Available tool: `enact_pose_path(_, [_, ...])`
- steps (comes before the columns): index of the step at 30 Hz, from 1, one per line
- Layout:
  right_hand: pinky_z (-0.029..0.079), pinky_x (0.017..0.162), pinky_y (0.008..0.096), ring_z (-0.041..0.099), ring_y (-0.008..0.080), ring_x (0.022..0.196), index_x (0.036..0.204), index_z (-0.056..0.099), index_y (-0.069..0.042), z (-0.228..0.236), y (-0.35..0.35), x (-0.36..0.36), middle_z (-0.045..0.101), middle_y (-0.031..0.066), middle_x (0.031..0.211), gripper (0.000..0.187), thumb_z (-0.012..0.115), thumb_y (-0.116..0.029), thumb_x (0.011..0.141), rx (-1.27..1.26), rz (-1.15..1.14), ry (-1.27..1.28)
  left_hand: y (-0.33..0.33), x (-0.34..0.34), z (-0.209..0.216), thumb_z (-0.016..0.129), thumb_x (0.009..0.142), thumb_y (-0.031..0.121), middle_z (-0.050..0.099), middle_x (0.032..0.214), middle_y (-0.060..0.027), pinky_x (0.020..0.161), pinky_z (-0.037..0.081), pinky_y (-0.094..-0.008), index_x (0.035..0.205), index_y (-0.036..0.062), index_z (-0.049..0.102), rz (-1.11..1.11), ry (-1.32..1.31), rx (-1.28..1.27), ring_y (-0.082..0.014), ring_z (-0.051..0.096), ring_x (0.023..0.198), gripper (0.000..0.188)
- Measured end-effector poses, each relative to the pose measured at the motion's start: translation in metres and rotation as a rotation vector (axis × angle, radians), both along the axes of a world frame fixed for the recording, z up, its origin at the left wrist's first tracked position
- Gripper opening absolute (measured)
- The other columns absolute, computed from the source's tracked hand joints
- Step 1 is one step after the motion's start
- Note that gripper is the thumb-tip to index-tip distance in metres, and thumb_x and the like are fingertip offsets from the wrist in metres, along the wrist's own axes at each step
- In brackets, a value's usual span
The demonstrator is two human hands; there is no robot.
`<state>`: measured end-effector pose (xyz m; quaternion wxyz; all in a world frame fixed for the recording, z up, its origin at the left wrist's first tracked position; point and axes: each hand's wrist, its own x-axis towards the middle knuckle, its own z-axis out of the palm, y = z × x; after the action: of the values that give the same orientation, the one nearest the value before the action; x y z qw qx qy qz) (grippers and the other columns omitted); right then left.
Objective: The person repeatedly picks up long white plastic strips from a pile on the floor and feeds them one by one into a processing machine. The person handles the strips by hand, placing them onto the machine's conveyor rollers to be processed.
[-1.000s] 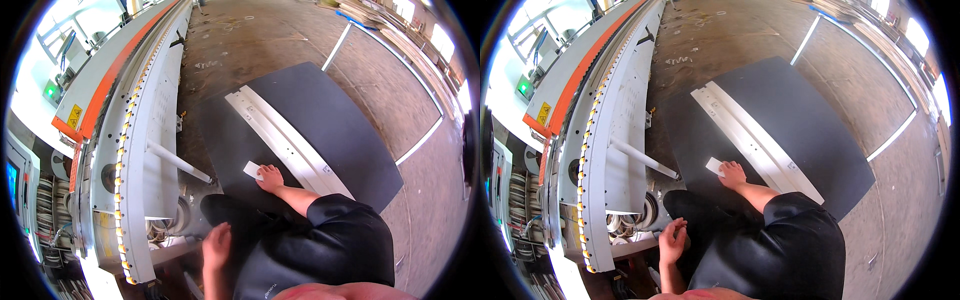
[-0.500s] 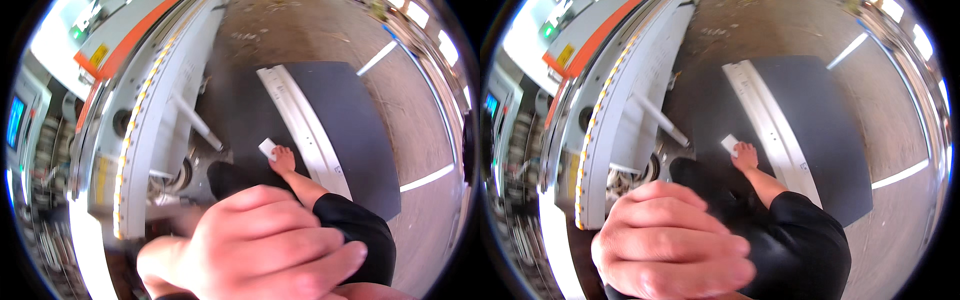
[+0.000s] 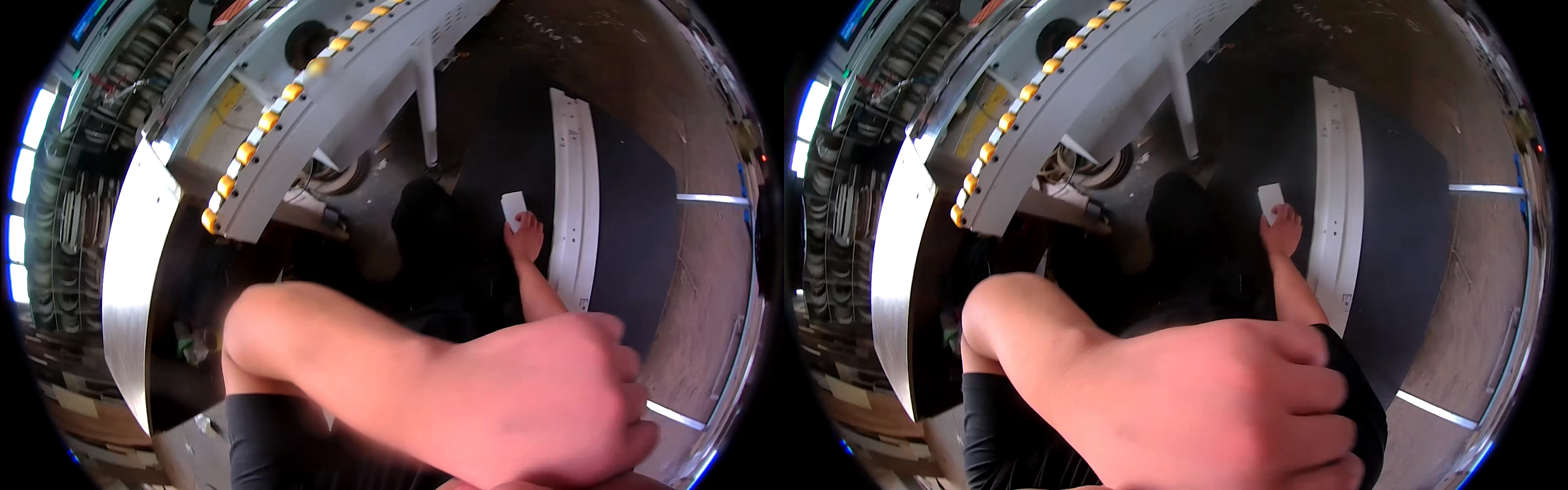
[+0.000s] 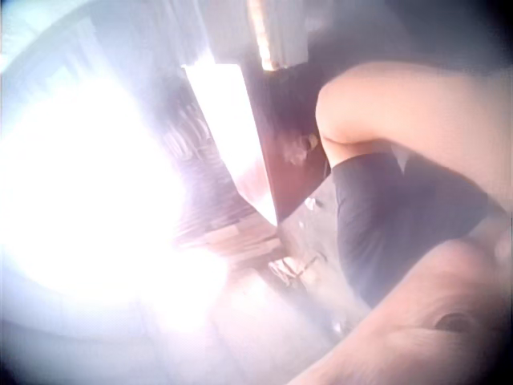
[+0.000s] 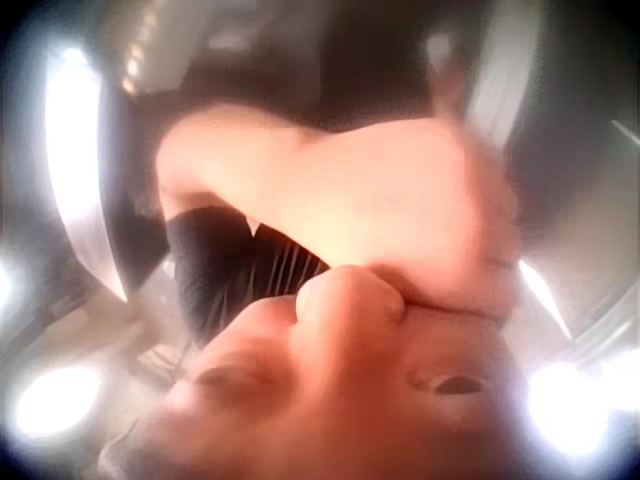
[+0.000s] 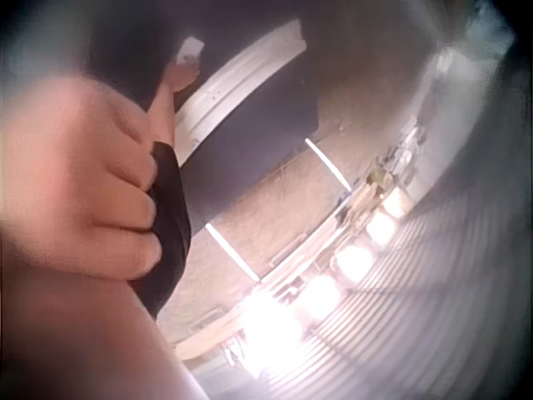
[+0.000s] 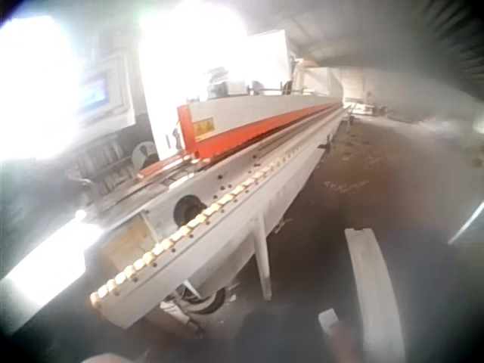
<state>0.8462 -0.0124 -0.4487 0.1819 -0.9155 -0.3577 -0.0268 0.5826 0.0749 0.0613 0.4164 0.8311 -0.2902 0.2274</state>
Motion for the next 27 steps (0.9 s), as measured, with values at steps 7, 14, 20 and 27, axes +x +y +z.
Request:
enact_pose_path(7, [0.051,0.102,0.0508,0.061,0.0344,0.125,0.116,0.063,-0.016,0.004,-0.008,-0.001,0.066,0.0050,0.129,0.038,0.083,-0.031,0.088,0.022,-0.042,0.018,-0.020,-0.036,-0.036,0.065,0.090,0.029,0.064,0.085,-0.0066,0.077,0.049,-0.0364,0.102,0.0009,0.070,0.085,-0.038,-0.050,-0.0235,0.064,0.081,0.031])
enact_pose_path(14, [0.050,0.106,0.0507,0.061,0.0367,0.129,0.130,0.060,-0.015,0.000,-0.012,0.009,0.066,0.0070,0.136,0.059,0.088,-0.034,0.082,0.068,-0.022,0.133,0.008,-0.075,-0.078,0.071,0.104,0.023,0.077,0.119,-0.0106,0.089,0.060,-0.0390,0.124,0.0051,0.076,0.108,0.064,0.104,-0.0236,0.075,0.102,0.027])
enact_pose_path(20, [0.052,0.105,0.0507,0.064,0.0380,0.122,0.135,0.058,-0.014,-0.006,-0.051,-0.011,0.072,0.0104,0.130,0.073,0.094,-0.032,0.074,0.071,-0.188,0.183,0.049,-0.086,-0.118,0.085,0.092,0.013,0.081,0.111,-0.0078,0.084,0.061,-0.0393,0.121,0.0064,0.077,0.394,0.235,0.176,-0.0263,0.078,0.097,0.032])
enact_pose_path(27, [0.057,0.096,0.0478,0.069,0.0367,0.111,0.123,0.064,-0.012,0.061,-0.047,-0.040,0.076,0.0102,0.117,0.062,0.095,-0.027,0.071,0.312,0.070,0.125,0.073,-0.074,-0.157,0.086,0.081,0.012,0.078,0.123,-0.0058,0.090,0.061,-0.0413,0.119,0.0080,0.075,0.595,0.272,0.400,-0.0266,0.074,0.110,0.039])
